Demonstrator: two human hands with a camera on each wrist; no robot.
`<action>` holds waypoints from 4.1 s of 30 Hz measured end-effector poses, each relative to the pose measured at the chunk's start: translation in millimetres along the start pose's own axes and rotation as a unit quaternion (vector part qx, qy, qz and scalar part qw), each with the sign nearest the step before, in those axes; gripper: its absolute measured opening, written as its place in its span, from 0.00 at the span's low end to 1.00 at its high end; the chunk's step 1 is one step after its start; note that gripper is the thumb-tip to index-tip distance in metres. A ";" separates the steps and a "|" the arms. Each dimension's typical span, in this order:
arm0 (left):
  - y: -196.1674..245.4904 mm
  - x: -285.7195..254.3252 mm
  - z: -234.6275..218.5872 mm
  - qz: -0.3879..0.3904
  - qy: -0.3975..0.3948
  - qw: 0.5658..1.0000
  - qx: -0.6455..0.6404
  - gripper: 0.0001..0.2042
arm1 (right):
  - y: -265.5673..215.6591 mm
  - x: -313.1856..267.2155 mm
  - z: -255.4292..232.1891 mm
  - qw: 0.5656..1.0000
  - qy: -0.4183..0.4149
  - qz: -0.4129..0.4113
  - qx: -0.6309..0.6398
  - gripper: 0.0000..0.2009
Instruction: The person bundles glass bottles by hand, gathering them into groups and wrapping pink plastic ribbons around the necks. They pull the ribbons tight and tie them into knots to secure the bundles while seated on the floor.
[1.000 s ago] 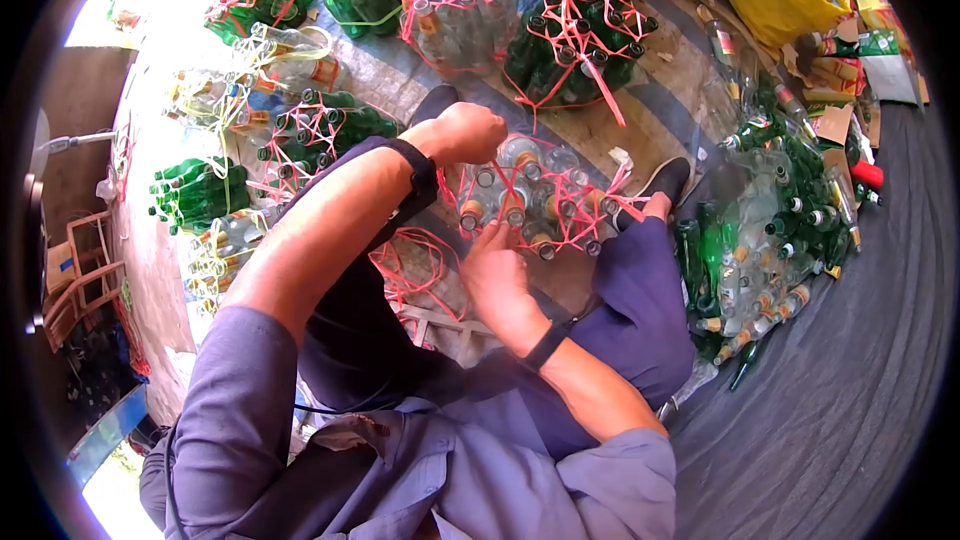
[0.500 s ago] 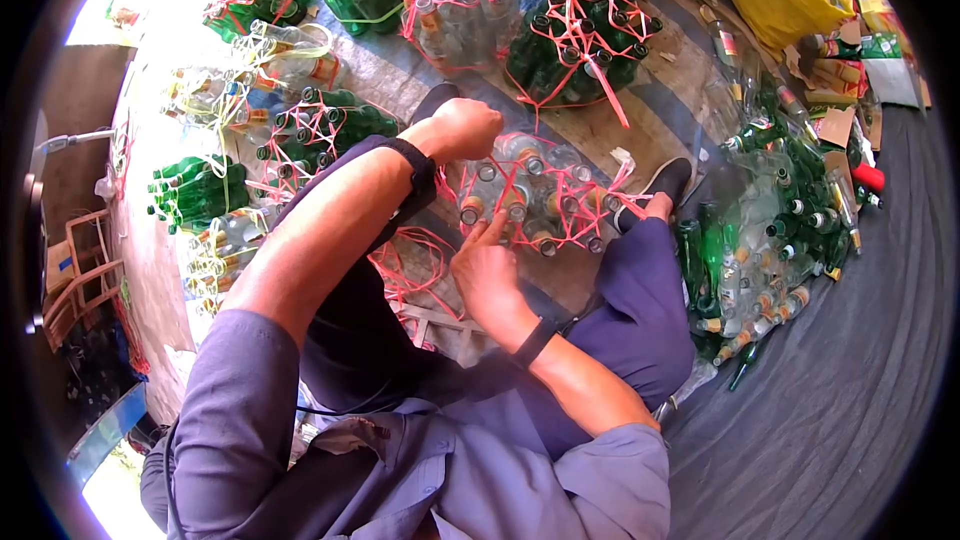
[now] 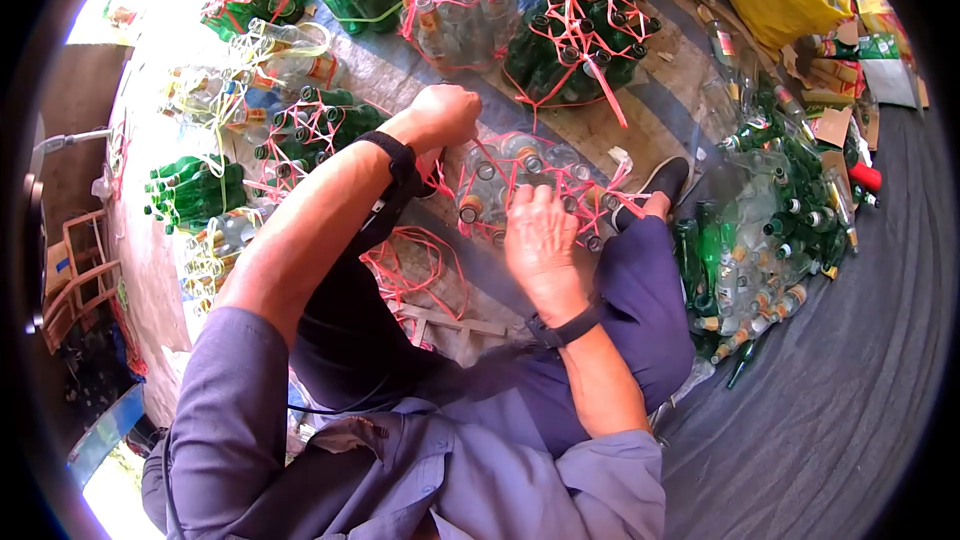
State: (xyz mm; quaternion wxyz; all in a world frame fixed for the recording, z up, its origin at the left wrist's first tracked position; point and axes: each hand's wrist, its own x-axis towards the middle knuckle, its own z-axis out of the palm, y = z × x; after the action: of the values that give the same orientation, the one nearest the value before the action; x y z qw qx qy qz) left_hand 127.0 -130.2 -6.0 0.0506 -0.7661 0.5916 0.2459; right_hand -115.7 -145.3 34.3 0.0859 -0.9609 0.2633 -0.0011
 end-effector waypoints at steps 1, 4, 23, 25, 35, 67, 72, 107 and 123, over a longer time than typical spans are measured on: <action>-0.3 -0.6 -0.8 -0.001 0.011 1.000 -0.003 0.09 | 5.7 0.0 -1.0 0.999 -0.008 0.005 0.042 0.08; 3.8 5.4 0.4 -0.059 0.074 0.993 -0.073 0.11 | 12.9 -2.3 3.0 0.994 -0.030 0.017 0.100 0.10; 12.2 5.9 14.0 0.047 -0.066 0.739 -0.669 0.13 | 4.5 -4.2 28.1 0.992 -0.039 0.038 0.112 0.16; 18.6 4.2 14.4 0.030 -0.062 0.760 -0.646 0.14 | -0.3 -3.4 30.2 0.991 -0.042 0.049 0.118 0.18; 20.9 6.3 12.3 0.020 -0.054 0.766 -0.640 0.15 | 13.3 5.3 41.8 0.989 -0.076 0.039 0.125 0.18; 13.6 -42.4 52.3 0.238 0.023 0.908 -0.345 0.10 | 11.5 -88.0 10.1 0.920 0.051 0.293 0.256 0.27; -7.0 -21.3 94.7 0.264 -0.029 0.839 -0.474 0.11 | 2.0 -99.0 65.7 0.780 0.064 0.455 0.426 0.40; 47.2 -98.2 66.2 0.235 0.025 0.853 -0.466 0.08 | 54.9 -27.4 14.0 0.929 -0.147 0.190 0.283 0.23; 111.3 -112.5 94.9 -0.040 0.058 0.732 -0.678 0.12 | 106.1 -8.2 65.0 0.937 -0.054 0.180 0.293 0.14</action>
State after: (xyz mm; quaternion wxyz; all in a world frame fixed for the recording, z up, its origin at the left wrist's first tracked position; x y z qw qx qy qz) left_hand -26.8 -28.8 -16.1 -0.5067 -0.6330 0.2384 0.5346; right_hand -173.4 -220.3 -47.0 0.3766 -0.8281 0.4150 -0.0108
